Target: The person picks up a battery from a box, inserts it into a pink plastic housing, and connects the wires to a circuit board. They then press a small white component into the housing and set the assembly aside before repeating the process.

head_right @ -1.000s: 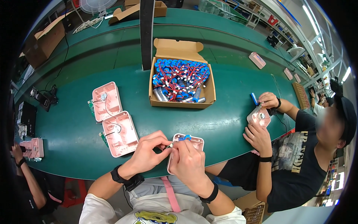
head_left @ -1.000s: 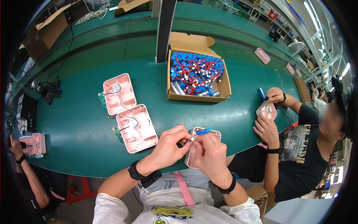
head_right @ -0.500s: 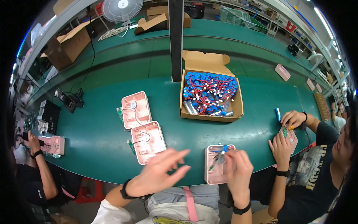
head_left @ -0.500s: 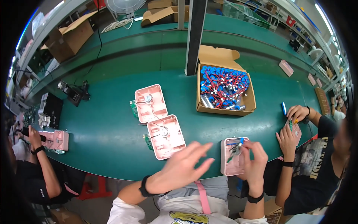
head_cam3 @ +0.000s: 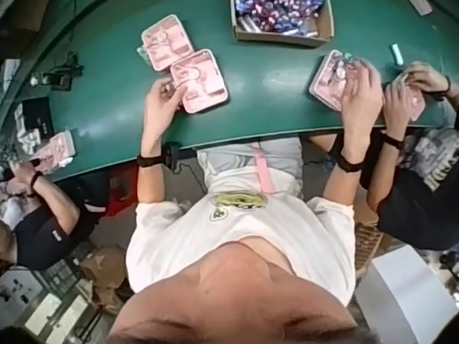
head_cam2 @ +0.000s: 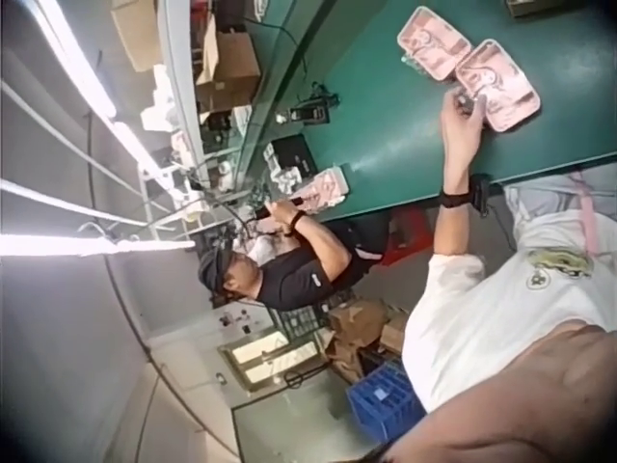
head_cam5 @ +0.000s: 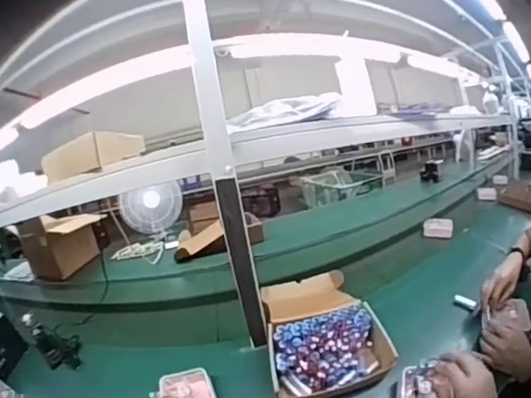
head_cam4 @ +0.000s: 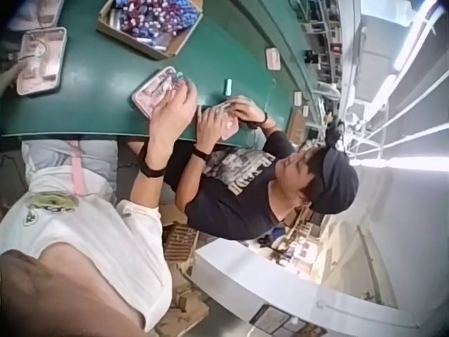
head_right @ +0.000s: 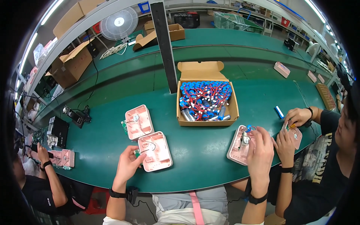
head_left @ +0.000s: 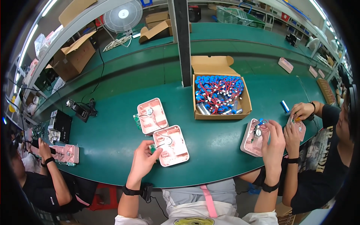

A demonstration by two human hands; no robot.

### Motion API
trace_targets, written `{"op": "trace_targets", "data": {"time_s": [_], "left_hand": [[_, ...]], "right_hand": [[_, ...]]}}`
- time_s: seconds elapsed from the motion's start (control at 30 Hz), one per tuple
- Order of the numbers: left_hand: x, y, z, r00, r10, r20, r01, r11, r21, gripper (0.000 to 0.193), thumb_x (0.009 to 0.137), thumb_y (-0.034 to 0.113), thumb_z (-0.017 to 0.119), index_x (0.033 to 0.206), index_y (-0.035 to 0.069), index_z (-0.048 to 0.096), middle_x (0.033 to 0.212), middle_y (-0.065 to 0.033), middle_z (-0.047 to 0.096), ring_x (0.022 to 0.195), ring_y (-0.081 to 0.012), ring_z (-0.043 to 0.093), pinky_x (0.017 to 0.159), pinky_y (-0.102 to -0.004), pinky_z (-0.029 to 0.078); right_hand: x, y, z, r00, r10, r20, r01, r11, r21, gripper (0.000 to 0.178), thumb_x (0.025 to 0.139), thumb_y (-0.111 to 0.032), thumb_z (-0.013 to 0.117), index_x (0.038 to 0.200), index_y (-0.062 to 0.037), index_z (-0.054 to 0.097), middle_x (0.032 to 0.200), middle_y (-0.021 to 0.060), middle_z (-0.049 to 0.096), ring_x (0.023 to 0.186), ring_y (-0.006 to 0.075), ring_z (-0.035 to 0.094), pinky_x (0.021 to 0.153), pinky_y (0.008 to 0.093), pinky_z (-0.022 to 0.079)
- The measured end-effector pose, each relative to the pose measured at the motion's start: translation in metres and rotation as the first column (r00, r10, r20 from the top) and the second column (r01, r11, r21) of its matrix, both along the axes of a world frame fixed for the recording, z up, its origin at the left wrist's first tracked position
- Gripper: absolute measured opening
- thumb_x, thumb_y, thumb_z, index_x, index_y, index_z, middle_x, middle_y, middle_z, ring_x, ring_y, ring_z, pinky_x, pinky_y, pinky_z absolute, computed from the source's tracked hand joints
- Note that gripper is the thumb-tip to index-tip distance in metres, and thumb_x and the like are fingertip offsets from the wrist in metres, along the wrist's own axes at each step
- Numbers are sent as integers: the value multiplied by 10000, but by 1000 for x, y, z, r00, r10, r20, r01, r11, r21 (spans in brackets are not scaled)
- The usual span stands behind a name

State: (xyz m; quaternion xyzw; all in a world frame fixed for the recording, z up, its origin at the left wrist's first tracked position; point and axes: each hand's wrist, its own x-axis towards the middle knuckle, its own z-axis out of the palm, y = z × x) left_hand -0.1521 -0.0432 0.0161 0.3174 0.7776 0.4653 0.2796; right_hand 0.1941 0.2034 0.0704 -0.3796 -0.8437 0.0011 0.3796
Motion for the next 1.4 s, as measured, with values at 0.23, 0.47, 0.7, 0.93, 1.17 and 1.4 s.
{"op": "trace_targets", "data": {"time_s": [0.23, 0.47, 0.7, 0.93, 1.17, 1.4], "left_hand": [[44, 31, 10, 975, -223, -17, 223, 975, 4, 343, 960, 127, 797, 1183, -38, 597, 931, -28, 706, 671, -36, 562, 566, -223, 463], [82, 71, 20, 862, -499, -88, 489, 865, -112, 326, 959, 108, 801, 1183, -22, 603, 877, 17, 658, 648, -26, 456, 534, -245, 386], [65, 98, -5, 802, -571, 173, 567, 820, 76, 326, 950, 105, 818, 1184, 2, 616, 910, 8, 683, 772, -38, 585, 619, -234, 475], [61, 95, -8, 772, -597, 219, 594, 800, 87, 309, 959, 93, 808, 1183, 2, 616, 925, 2, 692, 856, -59, 650, 665, -235, 521], [62, 94, -3, 769, -594, 237, 598, 799, 65, 276, 974, 95, 793, 1172, -7, 630, 896, 9, 683, 794, -45, 622, 646, -230, 506], [60, 95, -14, 791, -564, 238, 552, 825, 121, 223, 1004, 86, 757, 1168, -18, 648, 813, 59, 575, 711, -11, 512, 599, -228, 440]], "right_hand": [[-59, -74, -9, 898, 413, -153, -438, 806, -398, 216, 895, -41, 769, 1103, -15, 715, 1067, 154, 712, 844, 351, 717, 745, 427, 589], [-84, -73, -45, 941, 325, 92, -266, 880, -393, 176, 923, -64, 771, 1084, -1, 738, 1016, 150, 713, 807, 310, 715, 704, 379, 586], [-63, -63, -26, 775, 243, -583, -615, 503, -608, 161, 1007, -45, 694, 1129, 51, 736, 990, 118, 752, 725, 166, 698, 621, 288, 550], [-57, -60, -17, 656, -16, -755, -734, 223, -642, 182, 1056, -53, 632, 1143, 84, 714, 983, 151, 769, 681, 132, 688, 571, 259, 540], [-57, -57, -9, 597, -55, -801, -790, 133, -598, 187, 1066, -59, 600, 1145, 80, 697, 973, 178, 764, 694, 160, 706, 559, 267, 546], [-56, -59, -8, 632, -22, -775, -765, 140, -628, 182, 1057, -48, 609, 1146, 88, 691, 953, 179, 756, 666, 168, 702, 523, 272, 543]]}}
